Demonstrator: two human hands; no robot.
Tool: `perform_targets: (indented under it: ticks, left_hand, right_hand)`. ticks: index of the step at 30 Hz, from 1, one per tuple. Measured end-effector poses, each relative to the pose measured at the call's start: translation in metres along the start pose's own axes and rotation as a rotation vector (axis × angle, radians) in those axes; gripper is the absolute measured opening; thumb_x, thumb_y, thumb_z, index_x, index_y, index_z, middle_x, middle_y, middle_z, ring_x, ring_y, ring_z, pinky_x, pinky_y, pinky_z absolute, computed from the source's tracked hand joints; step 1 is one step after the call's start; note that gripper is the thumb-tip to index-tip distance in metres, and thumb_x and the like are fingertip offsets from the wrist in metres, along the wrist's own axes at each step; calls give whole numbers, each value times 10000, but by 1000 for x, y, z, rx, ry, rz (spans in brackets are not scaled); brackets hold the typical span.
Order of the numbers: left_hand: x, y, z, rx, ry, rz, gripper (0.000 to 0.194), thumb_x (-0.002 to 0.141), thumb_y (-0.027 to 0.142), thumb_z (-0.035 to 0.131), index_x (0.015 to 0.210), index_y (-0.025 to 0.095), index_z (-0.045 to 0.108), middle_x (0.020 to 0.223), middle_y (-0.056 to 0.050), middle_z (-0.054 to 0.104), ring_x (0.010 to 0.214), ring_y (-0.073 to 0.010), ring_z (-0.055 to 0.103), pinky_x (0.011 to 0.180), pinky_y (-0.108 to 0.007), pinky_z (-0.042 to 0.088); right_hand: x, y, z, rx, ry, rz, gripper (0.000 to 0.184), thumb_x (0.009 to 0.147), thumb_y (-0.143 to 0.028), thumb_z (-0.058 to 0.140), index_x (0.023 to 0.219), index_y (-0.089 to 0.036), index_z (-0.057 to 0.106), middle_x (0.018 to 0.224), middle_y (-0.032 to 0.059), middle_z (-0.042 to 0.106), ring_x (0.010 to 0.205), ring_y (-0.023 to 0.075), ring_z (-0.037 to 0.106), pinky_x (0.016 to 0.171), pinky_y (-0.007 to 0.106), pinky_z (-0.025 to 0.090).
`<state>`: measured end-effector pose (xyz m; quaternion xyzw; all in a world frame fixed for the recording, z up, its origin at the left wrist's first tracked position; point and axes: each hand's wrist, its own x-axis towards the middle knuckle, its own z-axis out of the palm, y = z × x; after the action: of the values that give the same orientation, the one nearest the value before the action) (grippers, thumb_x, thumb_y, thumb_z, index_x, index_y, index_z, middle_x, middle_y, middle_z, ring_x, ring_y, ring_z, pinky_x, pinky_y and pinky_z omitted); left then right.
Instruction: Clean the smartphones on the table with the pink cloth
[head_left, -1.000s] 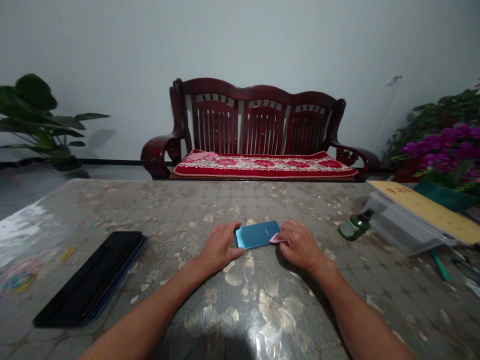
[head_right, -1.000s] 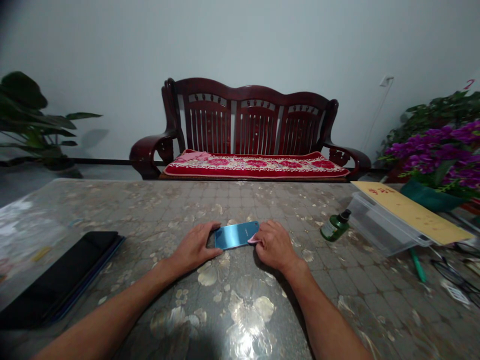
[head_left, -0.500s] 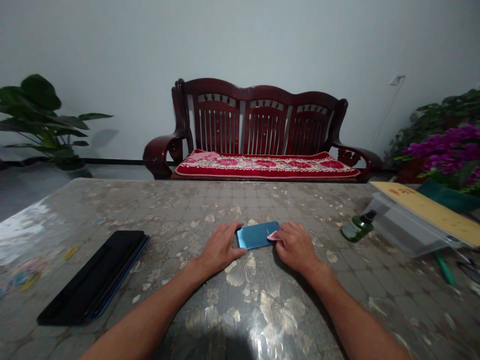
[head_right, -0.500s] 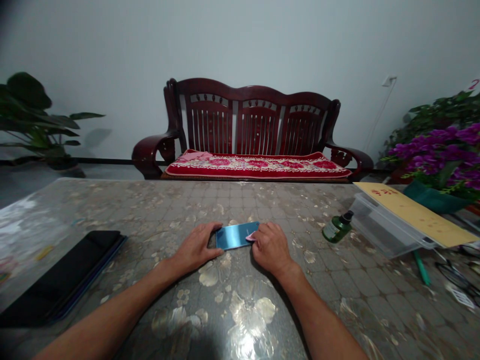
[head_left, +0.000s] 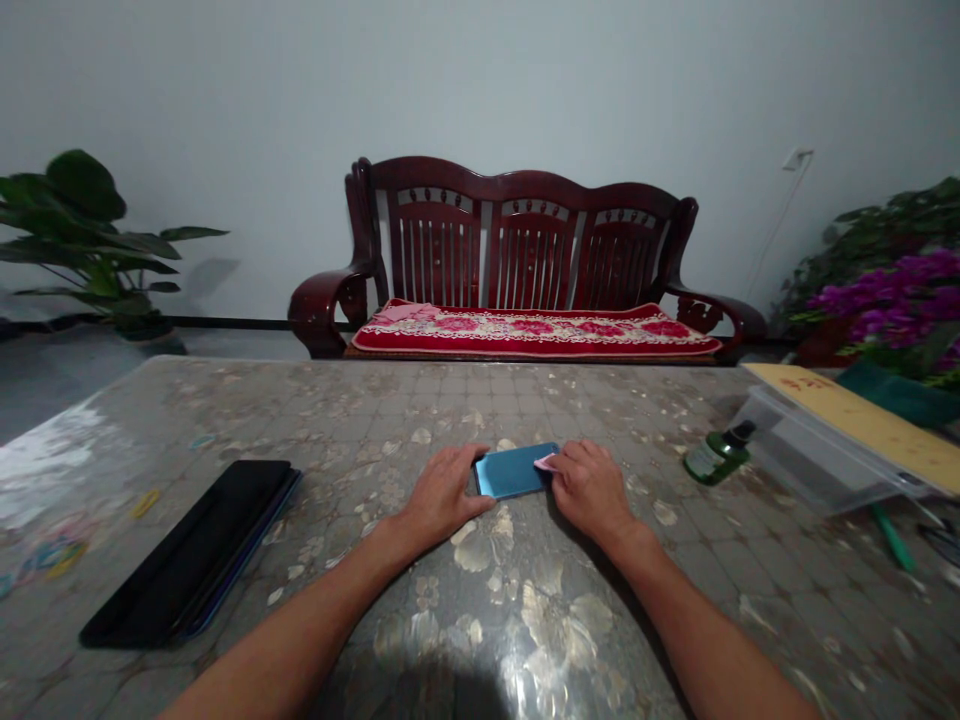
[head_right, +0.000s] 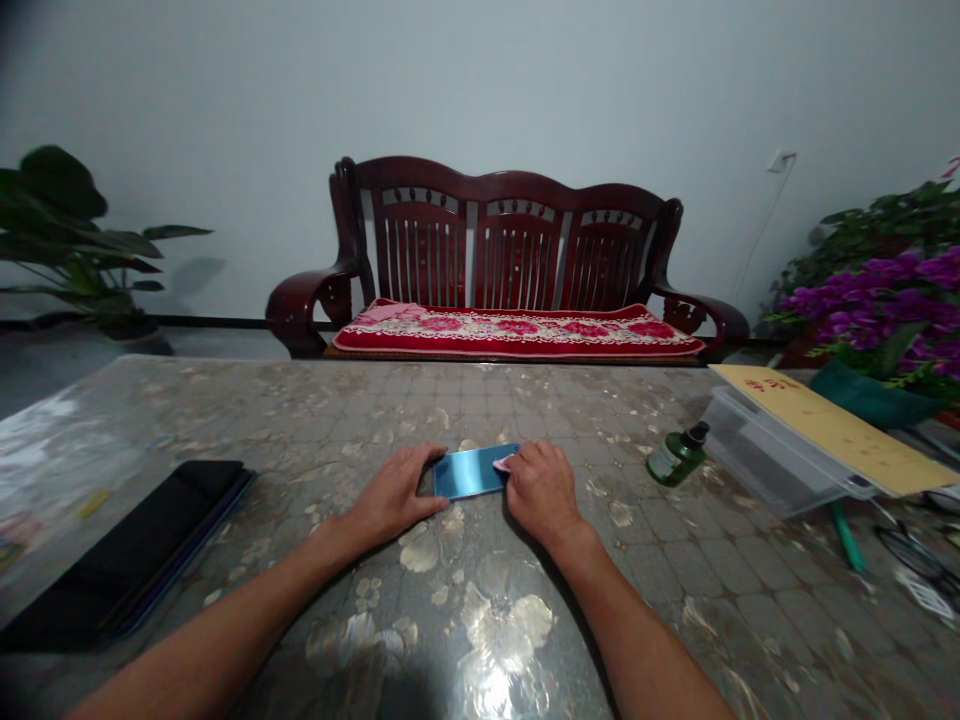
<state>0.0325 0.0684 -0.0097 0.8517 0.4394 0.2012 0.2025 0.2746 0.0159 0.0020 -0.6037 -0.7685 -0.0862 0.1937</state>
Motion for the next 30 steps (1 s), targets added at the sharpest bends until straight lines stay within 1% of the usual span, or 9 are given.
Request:
perform_targets:
  ticks: [3, 6, 8, 14, 20, 22, 26, 28, 30]
  left_hand:
    - [0, -2, 1, -10, 6, 10, 588, 739, 297, 785, 1271, 192, 558, 1220, -108, 654, 1155, -320, 585, 1013, -459, 448]
    - [0, -1, 1, -21, 11, 2, 584, 739, 288, 781, 1272, 205, 558, 1225, -102, 656, 1153, -316, 587, 1014, -458, 446]
    - [0, 1, 0, -20, 5, -9, 590, 728, 274, 787, 1269, 200, 562, 1229, -110, 657, 1162, -322, 582, 1022, -461, 441]
    - [1, 0, 0, -40, 16, -7, 580, 717, 278, 787, 1253, 225, 575, 1210, -96, 667, 1156, -317, 592, 1023, -462, 446]
    - [1, 0, 1, -29, 8, -11, 583, 718, 279, 788, 1257, 220, 572, 1207, -95, 668, 1159, -324, 589, 1018, -464, 450]
    - [0, 0, 0, -23, 1, -11, 588, 722, 282, 788, 1263, 217, 567, 1205, -98, 668, 1156, -325, 590, 1017, -465, 450]
    - [1, -1, 1, -29, 11, -13, 587, 720, 288, 796, 1258, 220, 571, 1204, -97, 668, 1152, -320, 590, 1023, -467, 444]
    - [1, -1, 2, -36, 14, -12, 594, 712, 286, 806, 1255, 220, 574, 1210, -98, 665, 1163, -320, 586, 1028, -464, 442]
    - [2, -2, 2, -41, 15, -7, 601, 707, 282, 812, 1256, 224, 574, 1212, -93, 664, 1167, -319, 587, 1032, -459, 441]
  right_hand:
    - [2, 1, 2, -17, -2, 10, 287, 848, -85, 546, 974, -225, 763, 867, 78, 654, 887, 235, 499, 767, 349, 325]
    - [2, -6, 5, 42, -18, -85, 307, 837, -67, 546, 977, -243, 755, 878, 63, 649, 888, 222, 502, 779, 339, 333]
    - [3, -9, 6, 64, -27, -112, 308, 841, -70, 551, 973, -261, 753, 876, 52, 648, 886, 218, 506, 784, 336, 334]
    - [7, 2, 6, -23, -5, 62, 276, 868, -92, 556, 973, -240, 763, 879, 79, 654, 889, 232, 509, 766, 344, 334]
    - [7, -5, 9, 85, -20, -37, 323, 852, -69, 538, 993, -260, 755, 888, 55, 650, 891, 216, 520, 787, 323, 354]
    - [8, -5, 8, 61, -23, -23, 317, 863, -76, 536, 995, -262, 756, 888, 59, 652, 892, 220, 521, 786, 328, 351]
    - [13, 0, 8, -55, -24, 80, 279, 883, -98, 547, 987, -238, 765, 890, 88, 653, 893, 238, 517, 773, 346, 338]
    - [15, -3, 10, -46, -27, 74, 279, 894, -104, 544, 1002, -242, 762, 897, 85, 650, 905, 238, 515, 775, 344, 336]
    - [16, -11, 12, 11, -32, 10, 287, 910, -108, 534, 1019, -257, 754, 900, 72, 644, 912, 229, 513, 782, 336, 337]
